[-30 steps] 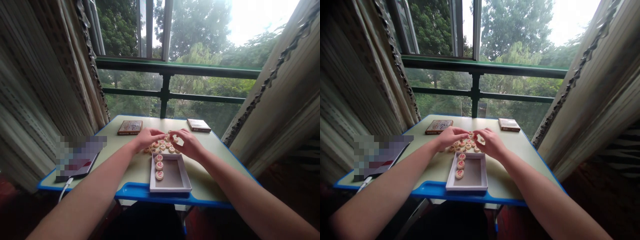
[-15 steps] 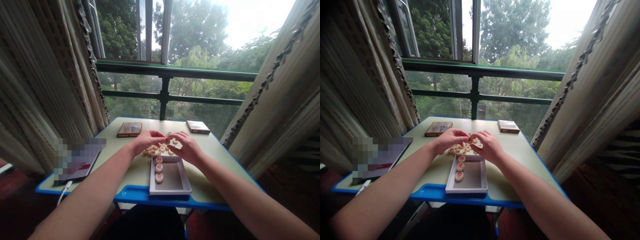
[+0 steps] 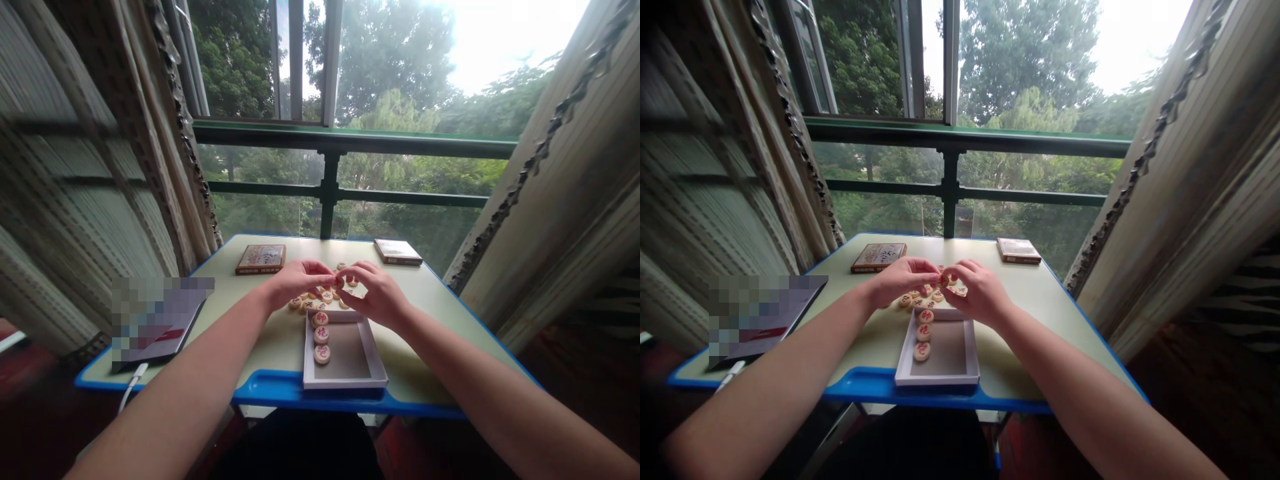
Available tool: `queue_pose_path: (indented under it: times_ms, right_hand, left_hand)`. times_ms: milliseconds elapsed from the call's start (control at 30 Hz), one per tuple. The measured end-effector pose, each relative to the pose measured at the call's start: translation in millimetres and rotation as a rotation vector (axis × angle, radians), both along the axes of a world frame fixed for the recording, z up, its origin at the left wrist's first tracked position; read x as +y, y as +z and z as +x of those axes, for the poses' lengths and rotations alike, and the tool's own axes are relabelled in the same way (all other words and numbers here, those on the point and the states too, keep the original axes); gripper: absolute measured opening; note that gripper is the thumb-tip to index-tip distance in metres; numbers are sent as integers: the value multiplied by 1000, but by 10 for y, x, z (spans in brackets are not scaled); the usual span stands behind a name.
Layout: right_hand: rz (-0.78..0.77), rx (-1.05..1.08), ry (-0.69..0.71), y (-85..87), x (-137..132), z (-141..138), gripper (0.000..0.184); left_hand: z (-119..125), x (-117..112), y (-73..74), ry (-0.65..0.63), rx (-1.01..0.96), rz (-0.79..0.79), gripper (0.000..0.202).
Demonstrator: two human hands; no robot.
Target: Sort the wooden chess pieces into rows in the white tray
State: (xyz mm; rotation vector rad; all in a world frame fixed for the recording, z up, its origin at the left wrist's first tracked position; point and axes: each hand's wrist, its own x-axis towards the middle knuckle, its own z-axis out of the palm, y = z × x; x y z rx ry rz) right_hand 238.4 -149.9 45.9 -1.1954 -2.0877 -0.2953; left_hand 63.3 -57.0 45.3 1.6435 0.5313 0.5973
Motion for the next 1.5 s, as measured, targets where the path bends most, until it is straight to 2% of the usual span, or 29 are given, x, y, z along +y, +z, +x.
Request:
queue_pose_path:
  times_ms: [100,200,300,367,433,567,700,867,967,1167,1400,1500]
  right_hand:
    - [5,18,-49,5,7,3,14]
    - [-6,50,-151,-1,35,37,12]
    - [-39,44,-261,-17,76,94,11]
    - [-76,25,-330,-36,108,135,12]
    - [-133,13,-390,-62,142,171,14]
    - [-264,23,-428,-112,193,199,17]
    - [-260,39,-327,-72,137,135,14]
    - [-299,-47,130,81,-114,-80,9]
    - [-354,-132,283,122,-248,-212,13]
    - [-417,-239,347,81,-302,-295,18]
    - [-334,-268,314,41,-301,-312,24]
    - [-318,-271,339,38,-303,-326,17]
  left_hand:
    - [12,56,-41,48,-14,33,35]
    - [20,163,-117,281,3,164,31]
    - [15,277,-208,457,167,410,27]
    - [13,331,-260,461,263,592,27]
    - [23,365,-301,411,319,740,30]
    - [91,416,-359,259,424,861,41]
    - [173,458,-375,128,562,909,48]
    - [163,436,-323,117,532,936,43]
    - [126,411,-302,170,514,928,41]
    - [125,405,-322,202,515,936,41]
    - [123,387,-323,183,548,962,43]
    - [121,393,-323,202,555,964,46]
